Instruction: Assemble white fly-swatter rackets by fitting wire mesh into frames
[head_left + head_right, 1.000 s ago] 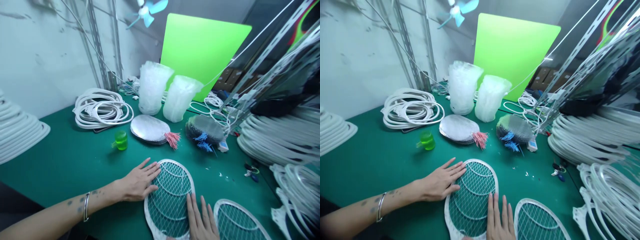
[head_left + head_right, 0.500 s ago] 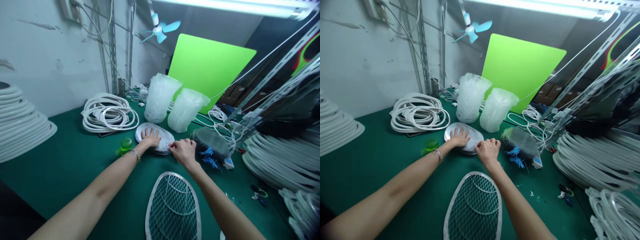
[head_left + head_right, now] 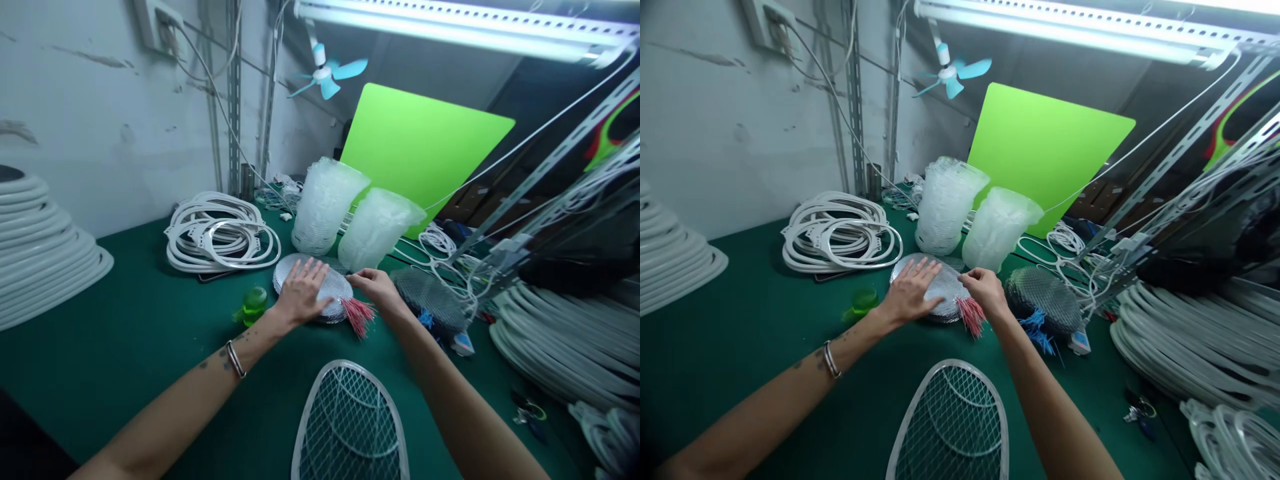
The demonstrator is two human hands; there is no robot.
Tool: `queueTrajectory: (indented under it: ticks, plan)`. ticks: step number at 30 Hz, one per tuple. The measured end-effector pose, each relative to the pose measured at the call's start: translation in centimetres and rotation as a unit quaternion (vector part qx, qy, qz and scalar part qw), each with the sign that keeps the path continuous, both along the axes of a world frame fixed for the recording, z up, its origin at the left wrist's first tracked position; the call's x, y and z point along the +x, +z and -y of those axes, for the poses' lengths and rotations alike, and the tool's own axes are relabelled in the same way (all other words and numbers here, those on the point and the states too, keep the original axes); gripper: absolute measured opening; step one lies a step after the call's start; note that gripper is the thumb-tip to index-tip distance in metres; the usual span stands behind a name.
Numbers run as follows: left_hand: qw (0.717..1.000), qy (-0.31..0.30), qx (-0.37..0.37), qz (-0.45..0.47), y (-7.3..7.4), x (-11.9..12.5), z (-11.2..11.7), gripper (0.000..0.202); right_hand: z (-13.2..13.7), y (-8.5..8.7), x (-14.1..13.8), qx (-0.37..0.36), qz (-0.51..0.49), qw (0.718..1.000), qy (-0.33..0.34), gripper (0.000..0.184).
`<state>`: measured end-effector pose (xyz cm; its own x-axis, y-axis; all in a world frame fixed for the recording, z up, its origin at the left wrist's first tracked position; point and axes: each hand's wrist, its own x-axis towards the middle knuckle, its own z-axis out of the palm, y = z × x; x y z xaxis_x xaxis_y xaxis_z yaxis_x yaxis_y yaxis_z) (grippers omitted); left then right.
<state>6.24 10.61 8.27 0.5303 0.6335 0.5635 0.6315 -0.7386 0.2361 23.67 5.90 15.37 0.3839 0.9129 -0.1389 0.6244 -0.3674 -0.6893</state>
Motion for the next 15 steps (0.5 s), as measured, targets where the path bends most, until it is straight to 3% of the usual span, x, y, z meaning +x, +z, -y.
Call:
queueTrajectory:
  ticks: [2, 4, 6, 8, 9, 11, 15]
  plan:
    - [0.999, 0.026, 0.043, 0.013, -0.1, -0.8, 0.1, 0.037, 1.1, 0.7, -0.2, -0.009, -0.087, 0.996, 0.001, 0.050]
    - [0.998, 0.037, 0.046, 0.028, 0.6, -1.4, 0.4, 0.041, 3.5, 1.4, -0.6, -0.020, -0.203, 0.979, -0.001, 0.072]
    - [0.994, -0.017, 0.099, 0.050, 1.7, -2.0, 1.4, 0.042, 7.1, 1.9, -1.4, -0.003, -0.371, 0.929, -0.016, 0.083]
    - [0.973, -0.133, 0.180, 0.062, 2.7, -2.6, 3.6, 0.040, 11.8, 1.7, -2.8, 0.045, -0.506, 0.860, -0.054, 0.078]
    - [0.955, -0.195, 0.214, 0.059, 2.9, -3.0, 5.1, 0.038, 14.3, 1.2, -3.7, 0.064, -0.536, 0.838, -0.085, 0.074]
    - [0.927, -0.292, 0.235, 0.031, 2.3, -3.9, 8.5, 0.035, 19.5, -0.7, -5.8, 0.066, -0.521, 0.834, -0.171, 0.070]
    - [0.904, -0.394, 0.141, -0.089, -1.8, -6.1, 14.5, 0.039, 27.4, -6.7, -9.6, 0.006, -0.517, 0.784, -0.343, 0.103]
